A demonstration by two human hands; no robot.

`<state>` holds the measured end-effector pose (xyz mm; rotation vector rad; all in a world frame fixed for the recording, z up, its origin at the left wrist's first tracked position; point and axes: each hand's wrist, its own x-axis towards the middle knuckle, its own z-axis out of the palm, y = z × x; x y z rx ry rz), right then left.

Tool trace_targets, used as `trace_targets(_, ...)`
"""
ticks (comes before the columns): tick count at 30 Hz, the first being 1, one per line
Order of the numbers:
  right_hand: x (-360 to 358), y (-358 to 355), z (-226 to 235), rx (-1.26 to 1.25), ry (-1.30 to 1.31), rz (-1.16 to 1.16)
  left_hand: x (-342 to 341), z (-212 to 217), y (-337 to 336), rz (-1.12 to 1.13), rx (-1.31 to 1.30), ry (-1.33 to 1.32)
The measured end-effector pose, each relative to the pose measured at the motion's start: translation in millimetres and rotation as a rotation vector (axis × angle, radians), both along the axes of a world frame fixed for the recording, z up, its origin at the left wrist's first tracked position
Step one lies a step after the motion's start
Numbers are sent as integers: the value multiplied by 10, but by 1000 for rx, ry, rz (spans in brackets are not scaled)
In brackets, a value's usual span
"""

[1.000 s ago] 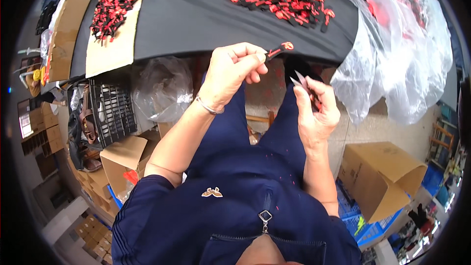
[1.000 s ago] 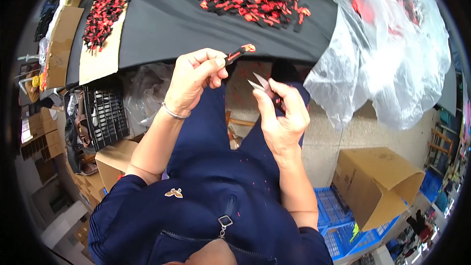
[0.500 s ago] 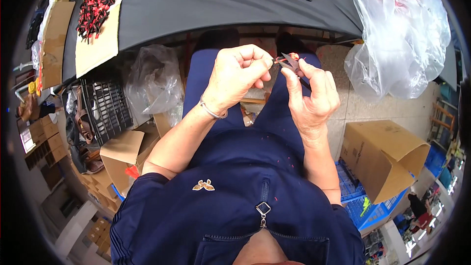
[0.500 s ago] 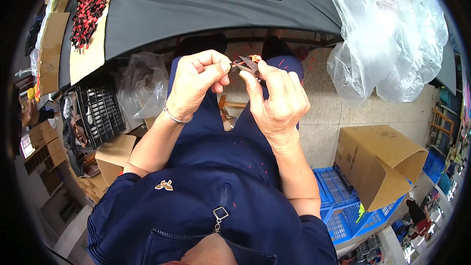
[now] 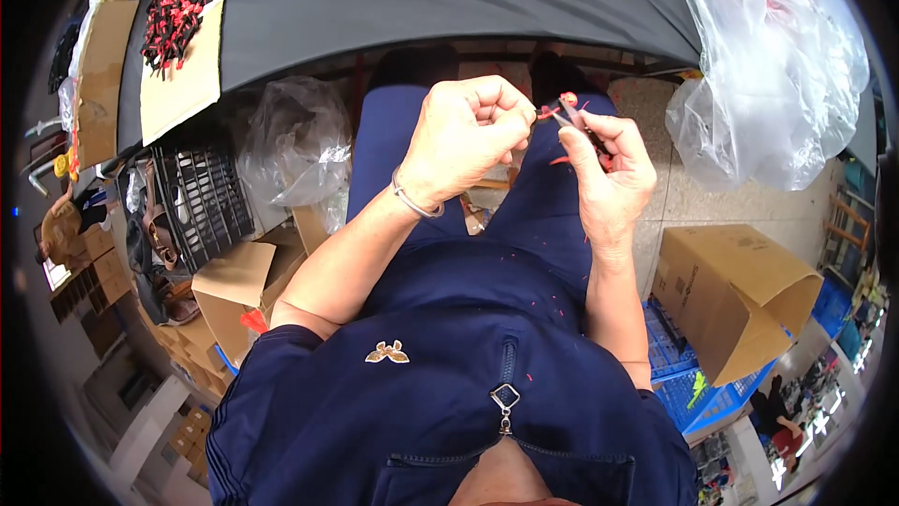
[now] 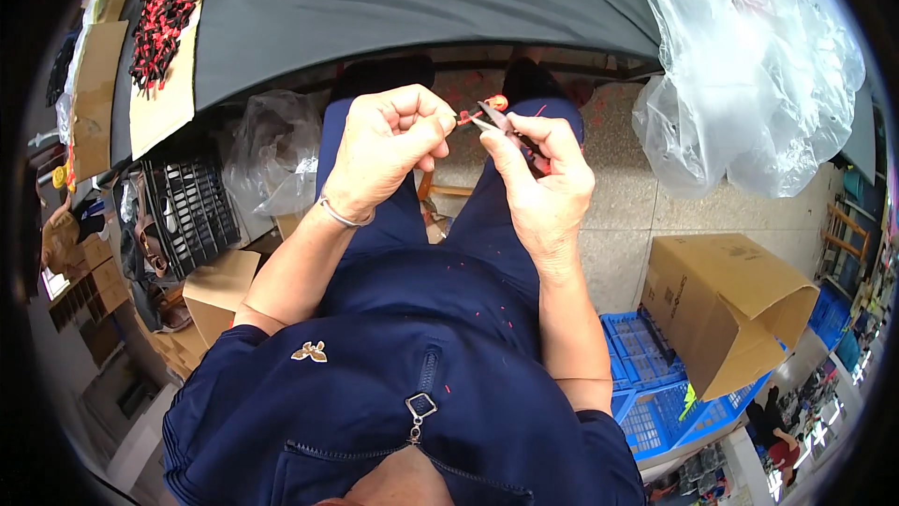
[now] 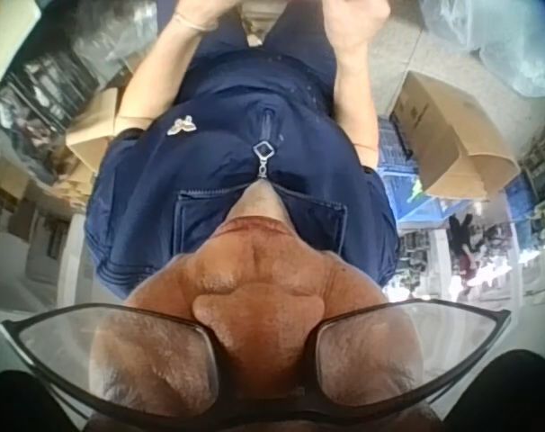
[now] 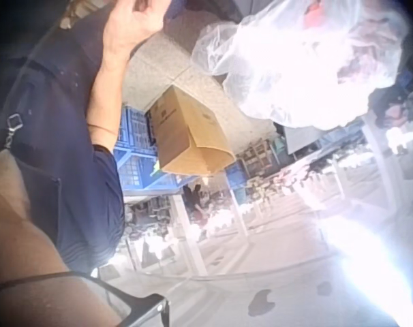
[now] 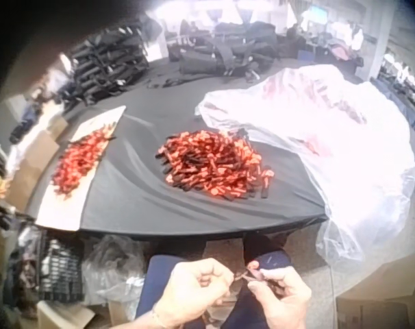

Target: The person assembles small components by inserting a thin red string through a hole in a black plastic piece using a pair of small shears.

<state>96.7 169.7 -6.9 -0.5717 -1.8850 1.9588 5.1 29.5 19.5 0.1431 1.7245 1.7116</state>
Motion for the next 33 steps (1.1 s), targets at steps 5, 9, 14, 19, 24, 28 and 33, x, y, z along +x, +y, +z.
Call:
trace_targets(5,13,46,-7,203,-31,-51,2,-31,0,13,11,-5)
trace_targets(9,18,57,-51,417,7,-50,-3,-35,28,-4,-4,4)
trace_targets(14,-5,44,-100,530,40,-45,15,-73,71,-43,-77,-7)
trace_targets(19,58,49,-11,-159,-39,-3,1,-207,89,-73,-227,144)
trace_targets(24,104,159,206,-305,418,164,12,-505,-37,-4,-247,73)
trace_targets(28,81,121,84,43,-77,0,29,-388,-33,88,-93,-109)
trace_targets(33,97,38,-77,186,-139,5,27,-248,-11,97,1,-116)
